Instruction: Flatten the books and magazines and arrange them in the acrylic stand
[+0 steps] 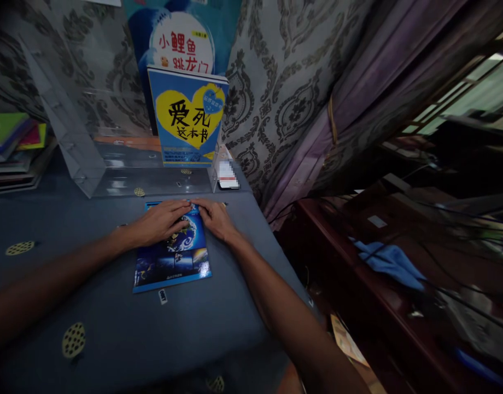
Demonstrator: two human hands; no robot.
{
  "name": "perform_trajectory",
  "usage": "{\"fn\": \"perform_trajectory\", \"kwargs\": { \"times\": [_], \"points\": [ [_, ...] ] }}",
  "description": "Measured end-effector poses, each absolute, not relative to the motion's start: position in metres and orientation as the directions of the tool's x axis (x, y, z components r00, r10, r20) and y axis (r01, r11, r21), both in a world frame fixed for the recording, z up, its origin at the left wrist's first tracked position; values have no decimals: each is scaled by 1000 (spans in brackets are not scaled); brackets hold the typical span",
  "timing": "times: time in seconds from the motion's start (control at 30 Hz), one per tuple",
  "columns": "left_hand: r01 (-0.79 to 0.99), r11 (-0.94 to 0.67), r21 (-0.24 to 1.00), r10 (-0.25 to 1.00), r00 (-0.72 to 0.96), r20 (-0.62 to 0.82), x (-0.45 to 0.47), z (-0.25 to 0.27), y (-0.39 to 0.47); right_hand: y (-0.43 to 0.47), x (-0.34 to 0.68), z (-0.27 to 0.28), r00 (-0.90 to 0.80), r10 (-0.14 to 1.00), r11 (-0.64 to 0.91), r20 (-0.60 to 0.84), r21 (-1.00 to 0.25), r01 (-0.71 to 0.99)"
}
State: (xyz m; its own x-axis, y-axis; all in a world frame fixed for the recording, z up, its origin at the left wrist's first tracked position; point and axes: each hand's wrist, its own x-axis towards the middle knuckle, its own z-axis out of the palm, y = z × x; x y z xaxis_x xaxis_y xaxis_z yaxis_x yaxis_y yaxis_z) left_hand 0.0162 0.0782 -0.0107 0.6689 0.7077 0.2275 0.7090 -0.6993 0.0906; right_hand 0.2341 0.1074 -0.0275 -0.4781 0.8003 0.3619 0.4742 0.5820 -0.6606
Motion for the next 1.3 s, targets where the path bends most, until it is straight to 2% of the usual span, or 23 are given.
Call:
{"fn": "perform_trajectory", "kwargs": {
  "times": [0.3, 0.57, 0.77, 1.03, 1.3],
  "points": [
    [662, -738, 133, 674, 709, 210, 19, -11, 74, 103, 238, -28, -423, 819, 563, 386, -680, 469],
    [686, -724, 74, 678, 686, 264, 28, -12, 70, 100, 240, -23, -474, 781, 619, 406, -599, 507],
    [568, -816, 108, 575, 777, 256, 27, -7, 66, 94, 239, -19, -447, 791, 611, 418, -583, 535],
    [574, -815, 86, 576, 781, 244, 30, -4, 62, 92, 239, -20, -469, 782, 622, 410, -560, 547],
    [506, -850, 144, 526, 816, 241, 27, -2, 58, 81, 242, -13, -460, 790, 612, 405, -572, 547]
  ]
}}
